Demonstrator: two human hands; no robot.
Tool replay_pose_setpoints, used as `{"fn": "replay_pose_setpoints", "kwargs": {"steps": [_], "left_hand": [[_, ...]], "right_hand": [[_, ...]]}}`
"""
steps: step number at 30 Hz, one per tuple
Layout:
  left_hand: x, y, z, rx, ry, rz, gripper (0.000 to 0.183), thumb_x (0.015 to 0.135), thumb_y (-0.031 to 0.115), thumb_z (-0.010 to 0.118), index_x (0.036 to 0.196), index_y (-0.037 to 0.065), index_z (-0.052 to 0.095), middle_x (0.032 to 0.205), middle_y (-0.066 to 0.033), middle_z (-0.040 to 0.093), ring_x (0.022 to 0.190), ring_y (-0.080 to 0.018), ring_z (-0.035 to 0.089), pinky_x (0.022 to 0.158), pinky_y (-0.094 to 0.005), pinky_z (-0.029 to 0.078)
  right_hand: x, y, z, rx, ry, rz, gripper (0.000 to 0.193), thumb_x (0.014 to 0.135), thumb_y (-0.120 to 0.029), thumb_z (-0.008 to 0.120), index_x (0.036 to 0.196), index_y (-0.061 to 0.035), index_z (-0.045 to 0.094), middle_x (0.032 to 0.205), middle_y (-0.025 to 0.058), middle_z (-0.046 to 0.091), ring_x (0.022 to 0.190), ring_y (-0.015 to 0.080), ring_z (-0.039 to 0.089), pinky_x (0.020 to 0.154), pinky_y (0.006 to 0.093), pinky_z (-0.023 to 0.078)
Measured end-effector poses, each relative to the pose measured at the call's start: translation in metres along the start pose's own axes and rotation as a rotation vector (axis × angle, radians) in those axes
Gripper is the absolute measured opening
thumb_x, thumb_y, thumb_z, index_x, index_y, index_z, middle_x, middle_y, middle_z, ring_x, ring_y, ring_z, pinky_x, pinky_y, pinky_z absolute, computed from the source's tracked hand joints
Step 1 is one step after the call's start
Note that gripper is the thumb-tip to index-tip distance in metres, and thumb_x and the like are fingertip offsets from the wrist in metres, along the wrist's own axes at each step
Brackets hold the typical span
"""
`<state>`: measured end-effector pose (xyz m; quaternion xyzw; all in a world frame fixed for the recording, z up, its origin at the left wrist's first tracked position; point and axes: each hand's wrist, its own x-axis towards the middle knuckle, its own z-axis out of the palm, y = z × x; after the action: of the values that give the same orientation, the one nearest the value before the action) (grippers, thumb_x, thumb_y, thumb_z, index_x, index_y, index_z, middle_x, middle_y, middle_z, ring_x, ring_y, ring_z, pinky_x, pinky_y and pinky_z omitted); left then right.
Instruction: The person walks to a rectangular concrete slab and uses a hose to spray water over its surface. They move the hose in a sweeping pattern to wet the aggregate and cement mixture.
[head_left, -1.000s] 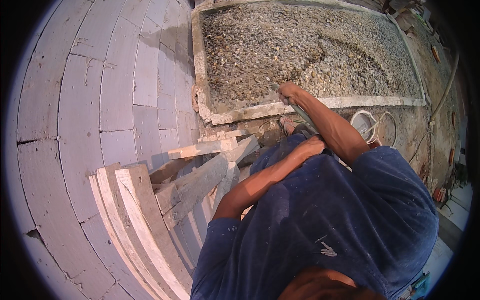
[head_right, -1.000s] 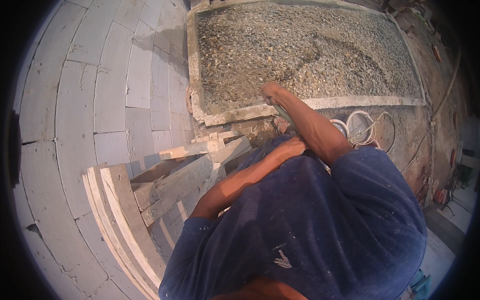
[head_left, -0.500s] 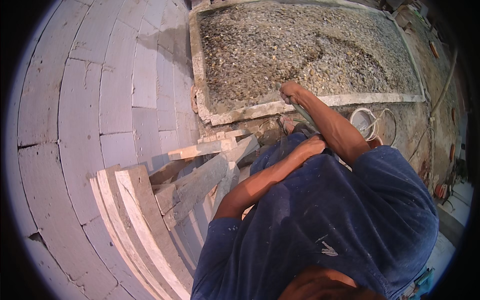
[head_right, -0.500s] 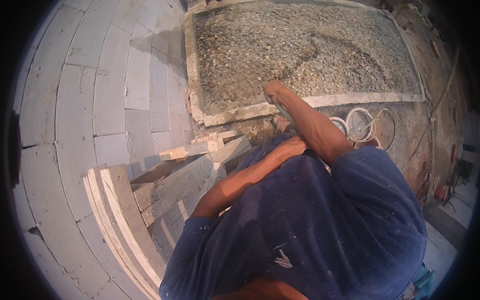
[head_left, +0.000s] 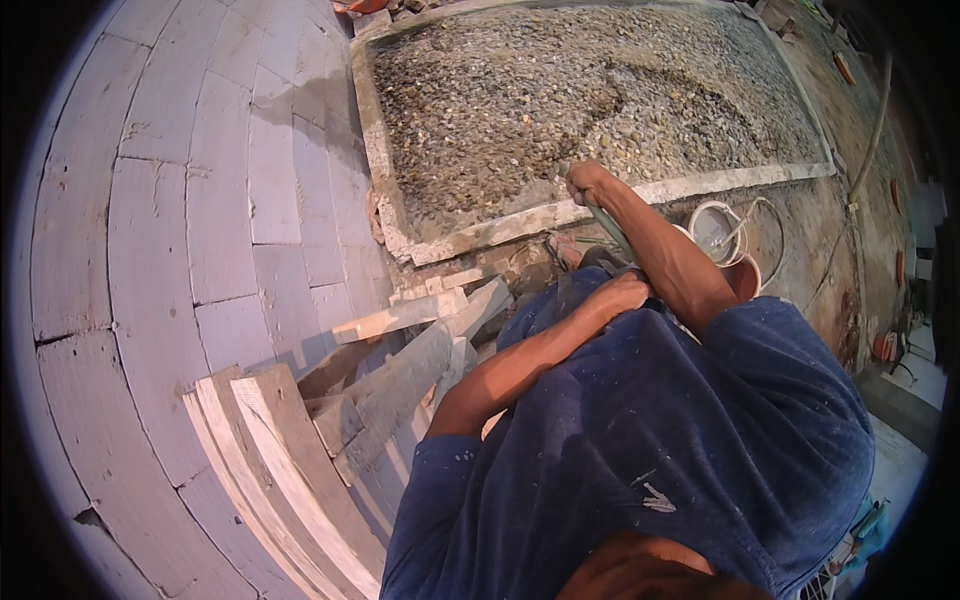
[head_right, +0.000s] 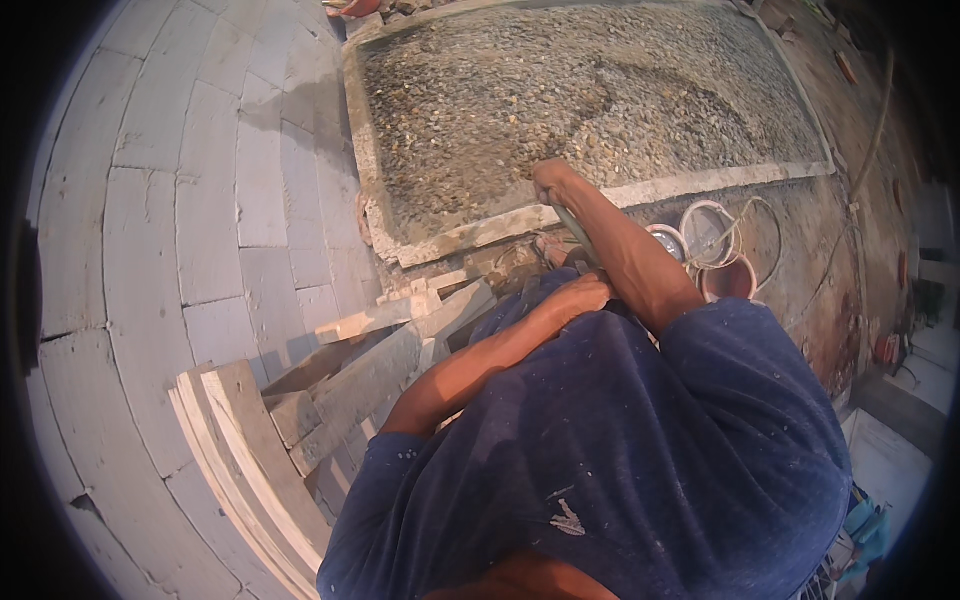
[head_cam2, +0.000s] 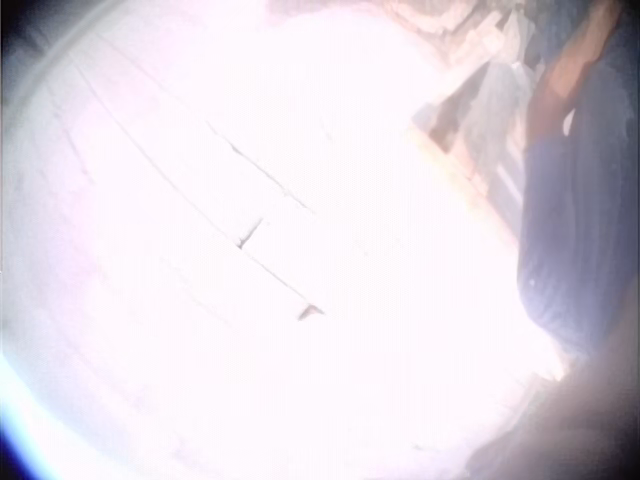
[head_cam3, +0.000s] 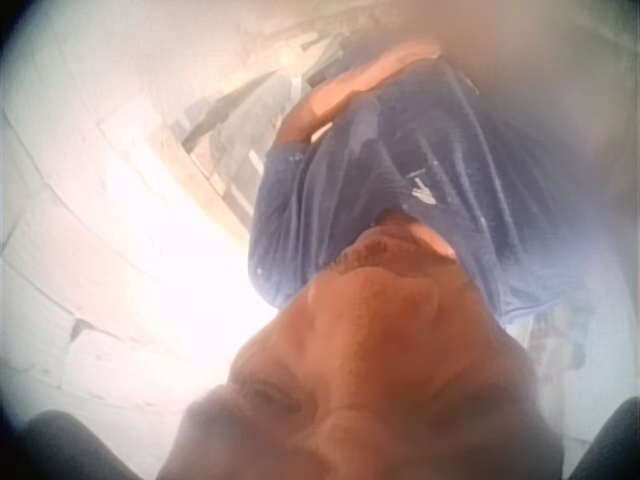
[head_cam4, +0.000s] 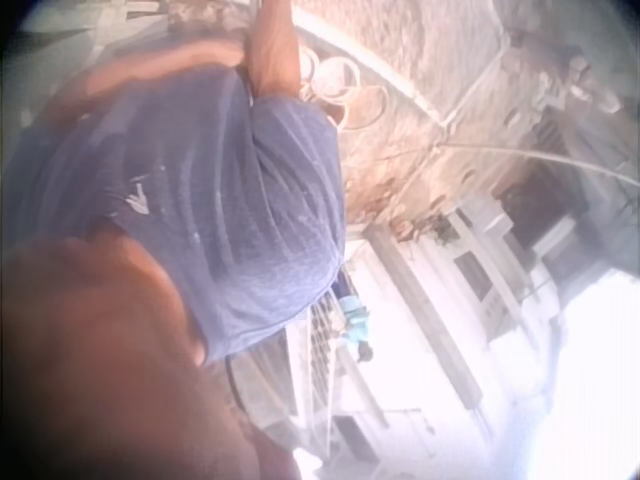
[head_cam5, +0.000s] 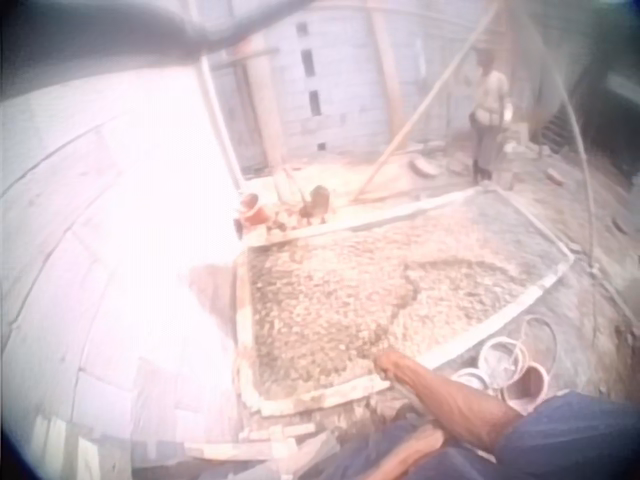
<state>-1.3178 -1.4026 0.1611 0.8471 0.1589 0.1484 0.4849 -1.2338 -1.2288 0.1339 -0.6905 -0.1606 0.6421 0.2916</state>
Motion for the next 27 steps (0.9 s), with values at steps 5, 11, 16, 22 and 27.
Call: {"fn": "replay_pose_setpoints", "kwargs": {"steps": [5, 11, 16, 22, 27], "left_hand": [[-0.003, -0.005, 0.01, -0.035, 0.107, 0.036, 0.016, 0.071, 0.016, 0.056, 0.062, 0.005, 0.051, 0.067, -0.014, 0.05, 0.072, -0.0307, 0.045, 0.063, -0.0381, 0.035], [-0.001, 0.0, 0.001, -0.015, 0.051, 0.017, 0.015, 0.071, 0.015, 0.056, 0.064, 0.002, 0.056, 0.068, -0.015, 0.053, 0.074, -0.0323, 0.049, 0.064, -0.0396, 0.038], [0.01, 0.006, -0.017, 0.046, -0.158, -0.021, 0.022, 0.071, 0.02, 0.057, 0.08, 0.0, 0.062, 0.079, -0.0171, 0.059, 0.08, -0.0351, 0.052, 0.072, -0.0406, 0.042], [0.016, 0.007, -0.015, -0.03, -0.256, -0.099, 0.038, 0.073, 0.025, 0.057, 0.102, 0.001, 0.062, 0.094, -0.0191, 0.062, 0.094, -0.0381, 0.053, 0.084, -0.0391, 0.042], [0.013, -0.007, -0.004, -0.077, -0.262, -0.017, 0.04, 0.074, 0.02, 0.055, 0.109, 0.003, 0.061, 0.107, -0.0202, 0.06, 0.107, -0.0377, 0.05, 0.092, -0.0364, 0.04]], "right_hand": [[0.003, 0.001, -0.009, 0.109, -0.034, 0.032, 0.013, 0.078, 0.001, 0.049, 0.066, -0.0005, 0.049, 0.052, 0.0087, 0.044, 0.037, 0.0147, 0.037, 0.029, 0.0272, 0.029], [0.008, -0.001, -0.01, 0.084, 0.071, 0.044, 0.021, 0.082, -0.004, 0.046, 0.061, -0.0018, 0.049, 0.049, 0.0102, 0.043, 0.035, 0.0181, 0.038, 0.029, 0.0331, 0.023], [0.0, -0.005, -0.013, 0.091, 0.074, 0.007, 0.018, 0.08, -0.001, 0.046, 0.063, -0.0007, 0.048, 0.05, 0.0111, 0.043, 0.036, 0.0186, 0.038, 0.029, 0.0324, 0.025], [0.023, 0.004, -0.026, 0.083, 0.079, 0.015, 0.018, 0.079, 0.001, 0.047, 0.061, -0.0022, 0.048, 0.051, 0.0098, 0.041, 0.036, 0.0187, 0.038, 0.029, 0.0347, 0.022], [0.036, 0.011, -0.047, 0.188, 0.084, 0.069, 0.014, 0.071, 0.001, 0.052, 0.057, -0.0039, 0.053, 0.053, 0.0109, 0.048, 0.037, 0.0221, 0.044, 0.031, 0.0396, 0.028]]}}
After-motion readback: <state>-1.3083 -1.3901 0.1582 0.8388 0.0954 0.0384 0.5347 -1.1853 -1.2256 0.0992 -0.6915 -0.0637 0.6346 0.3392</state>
